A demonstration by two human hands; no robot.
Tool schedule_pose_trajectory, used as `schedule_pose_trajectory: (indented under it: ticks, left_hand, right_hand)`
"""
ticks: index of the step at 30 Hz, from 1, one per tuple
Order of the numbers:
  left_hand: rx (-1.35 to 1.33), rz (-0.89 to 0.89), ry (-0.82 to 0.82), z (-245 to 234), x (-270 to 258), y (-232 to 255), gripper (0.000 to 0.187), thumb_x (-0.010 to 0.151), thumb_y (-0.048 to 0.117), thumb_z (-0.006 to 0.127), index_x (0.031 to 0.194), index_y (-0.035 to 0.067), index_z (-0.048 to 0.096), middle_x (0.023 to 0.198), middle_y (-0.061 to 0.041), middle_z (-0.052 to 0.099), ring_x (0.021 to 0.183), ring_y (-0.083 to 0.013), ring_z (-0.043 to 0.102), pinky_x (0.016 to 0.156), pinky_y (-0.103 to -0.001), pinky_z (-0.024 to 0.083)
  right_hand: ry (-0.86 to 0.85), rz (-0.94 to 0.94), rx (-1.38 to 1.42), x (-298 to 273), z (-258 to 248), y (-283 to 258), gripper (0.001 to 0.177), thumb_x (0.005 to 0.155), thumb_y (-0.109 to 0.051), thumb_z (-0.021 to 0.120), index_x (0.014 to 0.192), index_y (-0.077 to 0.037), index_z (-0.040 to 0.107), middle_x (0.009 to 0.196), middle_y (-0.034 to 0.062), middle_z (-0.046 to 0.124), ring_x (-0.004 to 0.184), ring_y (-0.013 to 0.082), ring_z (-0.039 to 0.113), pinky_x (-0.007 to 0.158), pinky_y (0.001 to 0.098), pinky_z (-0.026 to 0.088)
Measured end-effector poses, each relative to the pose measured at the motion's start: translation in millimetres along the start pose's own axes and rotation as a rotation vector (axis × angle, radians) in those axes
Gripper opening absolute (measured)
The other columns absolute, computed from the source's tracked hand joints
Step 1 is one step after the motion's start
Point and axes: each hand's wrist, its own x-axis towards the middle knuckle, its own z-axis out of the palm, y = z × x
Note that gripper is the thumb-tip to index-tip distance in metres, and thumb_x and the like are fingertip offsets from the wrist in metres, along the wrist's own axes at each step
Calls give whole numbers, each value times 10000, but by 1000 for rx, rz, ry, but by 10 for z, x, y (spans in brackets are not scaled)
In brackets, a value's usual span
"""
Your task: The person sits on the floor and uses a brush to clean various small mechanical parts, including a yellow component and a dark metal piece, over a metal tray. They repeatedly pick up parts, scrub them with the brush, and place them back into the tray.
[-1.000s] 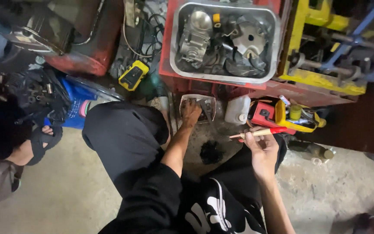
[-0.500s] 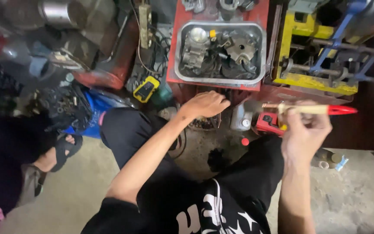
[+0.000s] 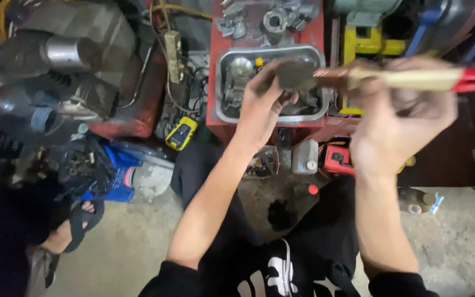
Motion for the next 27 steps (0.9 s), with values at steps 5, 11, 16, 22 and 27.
schedule_pose_trajectory:
  ticks: [5, 11, 16, 22, 27]
  left_hand:
    - [54, 157, 70, -21, 15, -58, 307, 1055, 161, 694, 1303, -18, 679, 1215, -175, 720, 935, -264, 766, 881, -338, 663]
    - [66, 148, 63, -7, -15, 63, 267, 1067, 134, 682, 1306, 18, 711, 1322, -196, 678, 1032, -255, 730, 937, -296, 661]
    - [140, 183, 134, -15, -47, 74, 300, 1035, 130, 716, 1308, 5, 696, 1272, -188, 713, 1020, -281, 747, 972, -366, 662]
    - [137, 183, 99, -35, -126, 96, 285, 1033, 154, 732, 1284, 19, 715, 1289, -153, 713, 1070, -288, 739, 956, -353, 670]
    - [166, 181, 76, 38, -150, 220, 308, 1036, 190, 721, 1268, -12, 713, 1248, -162, 726, 993, -269, 755, 937, -342, 676]
  right_hand:
    - [72, -127, -281, -56, -11, 234, 253, 1025, 77, 798, 1164, 47, 589, 1118, 215, 653, 971, 317, 690, 874, 401, 652]
    - [6, -136, -165, -88, 93, 68, 229, 1055, 137, 706, 1124, 35, 513, 1073, 157, 549, 866, 387, 717, 792, 480, 672]
    - [28, -184, -280, -53, 115, 218, 295, 1004, 191, 765, 1154, 67, 544, 1098, 227, 607, 928, 358, 681, 803, 420, 625]
    - [-59, -183, -119, -104, -8, 228, 245, 1062, 0, 739, 1173, 13, 521, 1120, 158, 551, 940, 397, 707, 869, 482, 673]
    - [-37, -292, -282, -36, 30, 138, 271, 1050, 211, 721, 1164, 52, 534, 1098, 244, 595, 948, 453, 724, 873, 529, 679]
